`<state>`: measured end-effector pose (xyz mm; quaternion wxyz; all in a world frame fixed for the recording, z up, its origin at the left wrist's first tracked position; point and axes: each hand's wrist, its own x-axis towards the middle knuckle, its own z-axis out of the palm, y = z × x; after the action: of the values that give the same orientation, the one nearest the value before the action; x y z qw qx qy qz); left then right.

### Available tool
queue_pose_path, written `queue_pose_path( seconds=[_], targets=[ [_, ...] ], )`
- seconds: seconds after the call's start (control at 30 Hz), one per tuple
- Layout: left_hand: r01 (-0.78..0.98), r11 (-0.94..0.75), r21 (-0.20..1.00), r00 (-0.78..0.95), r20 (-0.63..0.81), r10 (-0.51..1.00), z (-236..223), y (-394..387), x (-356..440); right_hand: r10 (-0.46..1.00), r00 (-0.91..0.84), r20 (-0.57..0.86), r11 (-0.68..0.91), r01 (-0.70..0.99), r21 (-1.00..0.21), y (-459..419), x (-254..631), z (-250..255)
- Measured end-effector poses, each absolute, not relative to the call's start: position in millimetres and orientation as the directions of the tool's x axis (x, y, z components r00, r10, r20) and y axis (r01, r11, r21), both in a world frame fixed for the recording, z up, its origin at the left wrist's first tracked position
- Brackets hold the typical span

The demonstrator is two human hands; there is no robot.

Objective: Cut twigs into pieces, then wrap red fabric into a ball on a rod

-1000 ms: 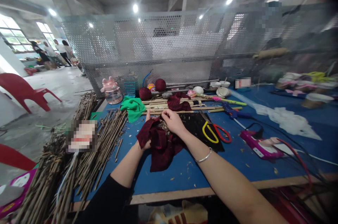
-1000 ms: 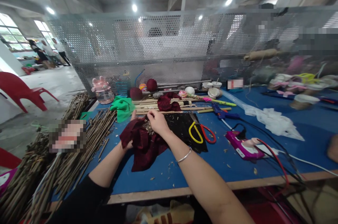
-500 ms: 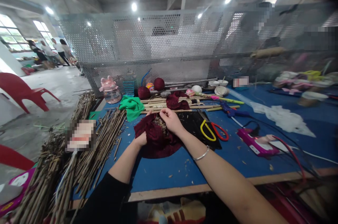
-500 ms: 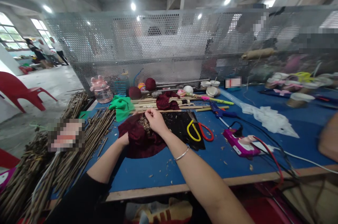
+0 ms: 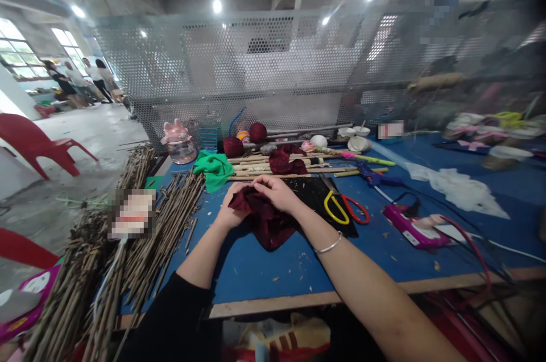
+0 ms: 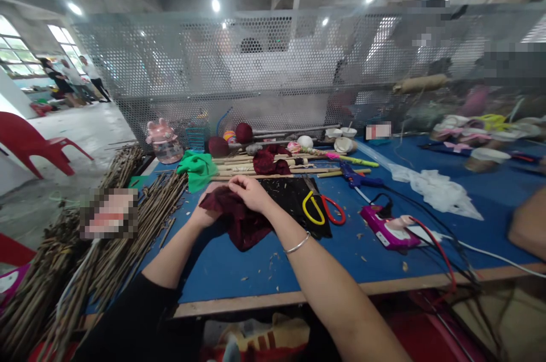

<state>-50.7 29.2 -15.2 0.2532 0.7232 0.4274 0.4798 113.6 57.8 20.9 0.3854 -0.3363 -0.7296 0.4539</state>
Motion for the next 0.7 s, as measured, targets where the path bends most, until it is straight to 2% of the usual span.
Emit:
queue_pose_path(
  seconds=[0.1,0.2,0.27,0.33,0.4,0.47,0.53,0.63,0.7],
  targets=[
    [0.501,-0.537,0.678,0.157,0.539,0.827,-17.2,32.8,-55.1,0.864,-0.46,0.204,0.333,0.219,-0.917,58.7,135.4,22.8],
    [0.503,-0.57,0.65,0.149,0.585,0.797,-20.3,35.8,-54.8,0.844,-0.536,0.022,0.329,0.485,-0.81,55.6,163.1,22.9],
    [0.448,-0.61,0.653,0.177,0.604,0.777,-21.7,36.1,-53.7,0.826,-0.556,-0.094,0.36,0.648,-0.671,50.4,176.3,21.0],
    [0.357,-0.624,0.695,0.199,0.596,0.778,-22.2,34.6,-53.5,0.838,-0.528,-0.139,0.372,0.738,-0.563,44.1,182.1,17.6],
    [0.253,-0.597,0.762,0.208,0.559,0.802,-22.2,32.1,-54.9,0.874,-0.464,-0.144,0.312,0.763,-0.567,38.4,182.1,14.1],
    [0.208,-0.553,0.807,0.198,0.519,0.832,-21.9,29.3,-57.9,0.897,-0.42,-0.14,0.247,0.737,-0.629,34.2,179.4,13.0],
    [0.266,-0.537,0.8,0.173,0.509,0.843,-21.4,26.7,-61.5,0.917,-0.378,-0.126,0.174,0.664,-0.727,32.1,176.3,15.5],
    [0.429,-0.535,0.727,0.149,0.528,0.836,-19.1,22.9,-64.9,0.942,-0.274,-0.196,-0.087,0.363,-0.928,33.9,171.1,25.1],
    [0.52,-0.507,0.687,0.134,0.521,0.843,-15.4,19.9,-64.3,0.938,-0.209,-0.275,-0.248,0.145,-0.958,38.8,166.0,32.3]
  ],
)
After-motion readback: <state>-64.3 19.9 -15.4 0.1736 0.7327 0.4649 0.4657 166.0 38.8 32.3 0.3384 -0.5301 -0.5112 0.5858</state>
